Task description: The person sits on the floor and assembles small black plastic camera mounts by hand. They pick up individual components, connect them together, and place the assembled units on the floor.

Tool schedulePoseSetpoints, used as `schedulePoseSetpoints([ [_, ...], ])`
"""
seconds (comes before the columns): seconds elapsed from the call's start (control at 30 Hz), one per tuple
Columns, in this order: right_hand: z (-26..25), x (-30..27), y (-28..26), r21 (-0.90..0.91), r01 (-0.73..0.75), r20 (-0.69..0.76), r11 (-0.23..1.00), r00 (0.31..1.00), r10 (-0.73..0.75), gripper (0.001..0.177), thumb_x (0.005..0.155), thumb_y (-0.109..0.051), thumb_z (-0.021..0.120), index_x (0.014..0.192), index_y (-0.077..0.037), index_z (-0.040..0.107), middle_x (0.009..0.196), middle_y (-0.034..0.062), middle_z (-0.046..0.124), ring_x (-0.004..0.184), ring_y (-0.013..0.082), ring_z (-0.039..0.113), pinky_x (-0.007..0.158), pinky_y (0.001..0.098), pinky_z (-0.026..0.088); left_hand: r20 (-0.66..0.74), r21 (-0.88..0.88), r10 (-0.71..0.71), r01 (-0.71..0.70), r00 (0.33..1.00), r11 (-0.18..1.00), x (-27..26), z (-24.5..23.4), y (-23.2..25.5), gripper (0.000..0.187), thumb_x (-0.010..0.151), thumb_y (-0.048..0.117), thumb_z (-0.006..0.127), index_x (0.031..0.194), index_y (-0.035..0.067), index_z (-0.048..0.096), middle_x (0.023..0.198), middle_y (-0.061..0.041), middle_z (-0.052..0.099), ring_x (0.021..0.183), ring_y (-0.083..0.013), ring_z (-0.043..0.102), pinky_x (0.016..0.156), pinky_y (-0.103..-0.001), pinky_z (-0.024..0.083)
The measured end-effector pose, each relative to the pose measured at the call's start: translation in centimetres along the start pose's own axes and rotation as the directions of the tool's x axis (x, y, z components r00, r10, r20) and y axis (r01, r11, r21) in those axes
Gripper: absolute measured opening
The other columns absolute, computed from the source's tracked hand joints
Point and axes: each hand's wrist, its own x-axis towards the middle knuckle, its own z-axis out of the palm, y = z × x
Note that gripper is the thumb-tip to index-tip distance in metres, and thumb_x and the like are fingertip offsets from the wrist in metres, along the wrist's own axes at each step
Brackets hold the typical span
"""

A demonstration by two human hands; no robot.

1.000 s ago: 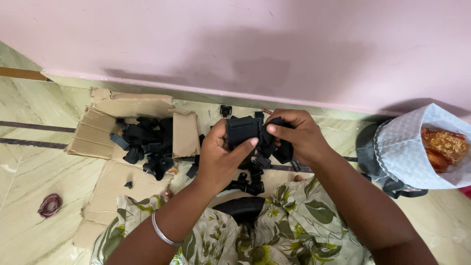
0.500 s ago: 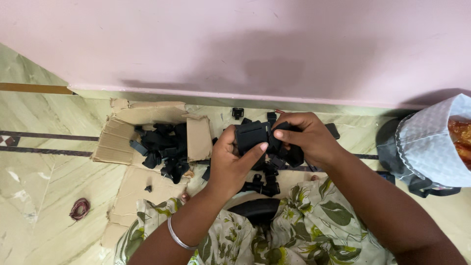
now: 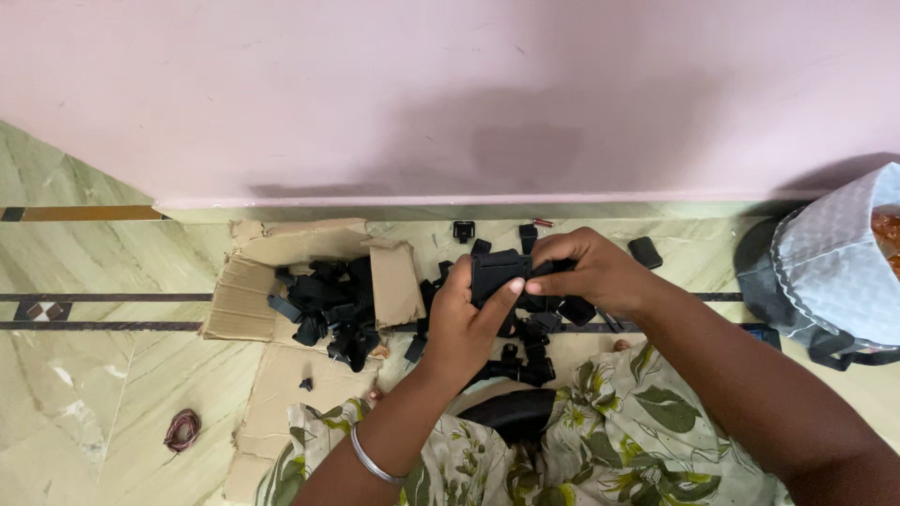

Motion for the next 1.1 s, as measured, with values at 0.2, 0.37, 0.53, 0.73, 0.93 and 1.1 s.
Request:
schedulePoseSetpoints([
  [0.2, -0.3, -0.1, 0.4, -0.087, 0.019, 0.085, 0.996, 0.996, -0.012, 0.016, 0.081, -0.012, 0.085, 0.082, 0.002, 0.076, 0.081, 0.0031, 0.063, 0.076, 0.0131, 0.057, 0.067, 0.0330, 0.045, 0.000, 0.346, 0.117, -0.110, 0.993, 0.932, -0.2, -0.2, 0.1, 0.032, 0.101, 0.025, 0.068, 0.105, -0.003, 0.054, 0.084, -0.015, 0.070, 0.073, -0.0222, 0.072, 0.064, -0.034, 0.054],
  [0.37, 0.4, -0.5, 0.9, -0.136, 0.009, 0.079, 0.991, 0.997, 0.002, 0.017, 0.081, -0.013, 0.085, 0.085, 0.001, 0.076, 0.082, 0.0030, 0.065, 0.076, 0.0121, 0.057, 0.067, 0.0324, 0.044, -0.035, 0.364, -0.015, 0.026, 0.999, 0.931, -0.8, 0.4, 0.5, 0.033, 0.101, 0.026, 0.068, 0.097, -0.002, 0.053, 0.075, -0.017, 0.067, 0.065, -0.0283, 0.070, 0.059, -0.037, 0.052],
  [0.53, 0.5, -0.5, 0.5, -0.028, 0.023, 0.077, 0.999, 0.997, -0.021, 0.017, 0.084, -0.012, 0.082, 0.094, 0.000, 0.076, 0.092, 0.0008, 0.074, 0.083, 0.0092, 0.062, 0.075, 0.0292, 0.051, -0.068, 0.311, 0.090, -0.064, 0.994, 0.948, -0.8, 0.6, 1.1, 0.030, 0.102, 0.025, 0.066, 0.102, -0.003, 0.054, 0.079, -0.016, 0.068, 0.068, -0.0264, 0.068, 0.061, -0.036, 0.052],
  [0.73, 0.0, -0.7, -0.1, 0.103, 0.015, -0.011, 0.995, 1.000, -0.014, 0.015, 0.089, -0.011, 0.076, 0.102, -0.002, 0.076, 0.087, 0.0020, 0.070, 0.076, 0.0089, 0.061, 0.068, 0.0290, 0.052, -0.065, 0.246, 0.032, -0.015, 0.997, 0.969, -0.5, 0.6, 1.2, 0.033, 0.104, 0.030, 0.063, 0.103, -0.001, 0.053, 0.082, -0.011, 0.068, 0.071, -0.0168, 0.067, 0.060, -0.033, 0.053],
  [0.93, 0.2, -0.7, -0.1, 0.023, 0.056, -0.134, 0.998, 0.990, -0.052, 0.012, 0.091, -0.011, 0.075, 0.097, -0.002, 0.075, 0.089, 0.0001, 0.067, 0.069, 0.0072, 0.056, 0.059, 0.0264, 0.048, -0.109, 0.280, 0.060, -0.028, 0.992, 0.960, -0.2, 0.3, 0.4, 0.034, 0.103, 0.031, 0.063, 0.104, -0.001, 0.053, 0.081, -0.010, 0.067, 0.071, -0.0156, 0.066, 0.061, -0.032, 0.053],
  [1.1, 0.9, -0.6, -0.4, 0.029, 0.100, -0.071, 0.995, 0.993, -0.098, 0.010, 0.092, -0.010, 0.078, 0.095, 0.000, 0.076, 0.089, 0.0023, 0.068, 0.078, 0.0085, 0.058, 0.069, 0.0280, 0.049, -0.150, 0.314, 0.057, -0.008, 0.987, 0.949, -0.3, 0.4, 0.0, 0.035, 0.102, 0.030, 0.065, 0.102, -0.002, 0.051, 0.079, -0.012, 0.067, 0.070, -0.0169, 0.068, 0.061, -0.034, 0.053],
])
